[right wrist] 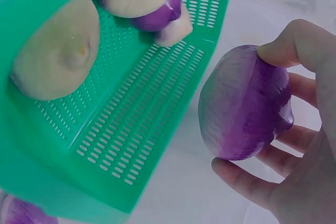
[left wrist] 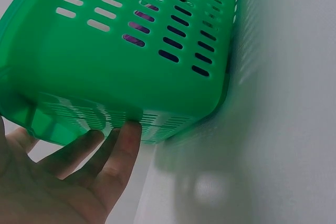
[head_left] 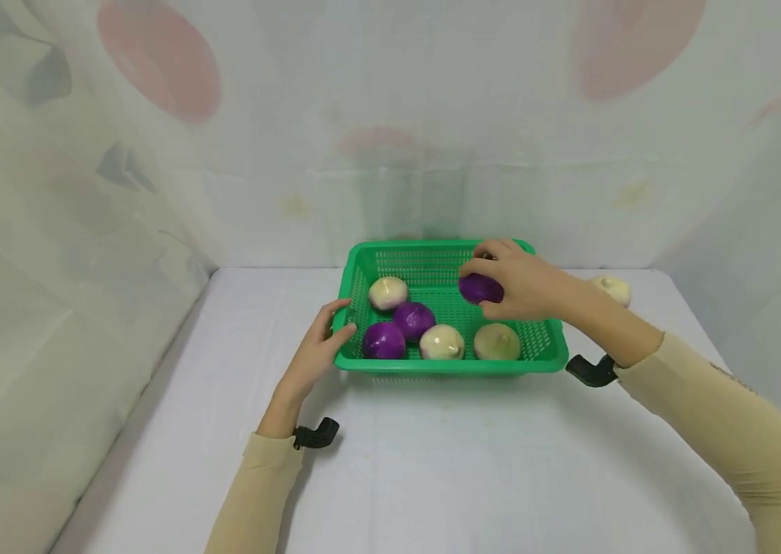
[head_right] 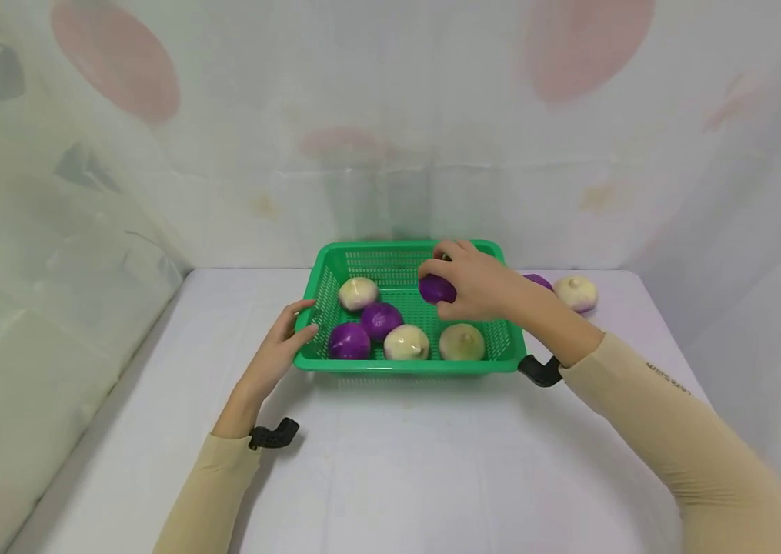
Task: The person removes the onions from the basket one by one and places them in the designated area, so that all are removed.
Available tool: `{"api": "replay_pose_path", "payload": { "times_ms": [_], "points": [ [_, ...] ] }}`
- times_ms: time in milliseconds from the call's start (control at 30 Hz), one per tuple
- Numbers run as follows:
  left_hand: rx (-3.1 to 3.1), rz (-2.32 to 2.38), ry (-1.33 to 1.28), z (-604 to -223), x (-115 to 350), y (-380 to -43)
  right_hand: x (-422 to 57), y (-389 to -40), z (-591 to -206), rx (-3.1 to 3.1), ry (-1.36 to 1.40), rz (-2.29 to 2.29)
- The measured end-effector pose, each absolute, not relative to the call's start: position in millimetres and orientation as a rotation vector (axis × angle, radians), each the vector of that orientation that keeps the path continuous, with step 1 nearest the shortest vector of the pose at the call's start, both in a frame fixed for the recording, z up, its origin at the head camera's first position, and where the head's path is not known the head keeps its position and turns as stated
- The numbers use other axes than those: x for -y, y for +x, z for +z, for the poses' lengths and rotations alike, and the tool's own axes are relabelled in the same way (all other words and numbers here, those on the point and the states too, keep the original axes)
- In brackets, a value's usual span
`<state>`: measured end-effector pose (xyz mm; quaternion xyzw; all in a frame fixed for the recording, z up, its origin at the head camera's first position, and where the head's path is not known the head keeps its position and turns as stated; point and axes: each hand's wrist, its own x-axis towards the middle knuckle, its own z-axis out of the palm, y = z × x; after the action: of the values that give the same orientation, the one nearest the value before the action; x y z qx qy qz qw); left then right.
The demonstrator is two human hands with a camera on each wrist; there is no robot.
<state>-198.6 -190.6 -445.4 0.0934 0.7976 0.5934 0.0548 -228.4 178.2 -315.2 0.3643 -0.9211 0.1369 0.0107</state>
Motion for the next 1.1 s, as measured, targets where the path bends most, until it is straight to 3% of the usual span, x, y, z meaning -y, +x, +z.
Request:
{"api": "replay_pose_path", "payload": {
  "times_ms": [1100],
  "points": [
    [-2.453,1.781,0.285,-446,190,-198,-259,-184,-331,2.791,0.802,0.584]
  ]
}}
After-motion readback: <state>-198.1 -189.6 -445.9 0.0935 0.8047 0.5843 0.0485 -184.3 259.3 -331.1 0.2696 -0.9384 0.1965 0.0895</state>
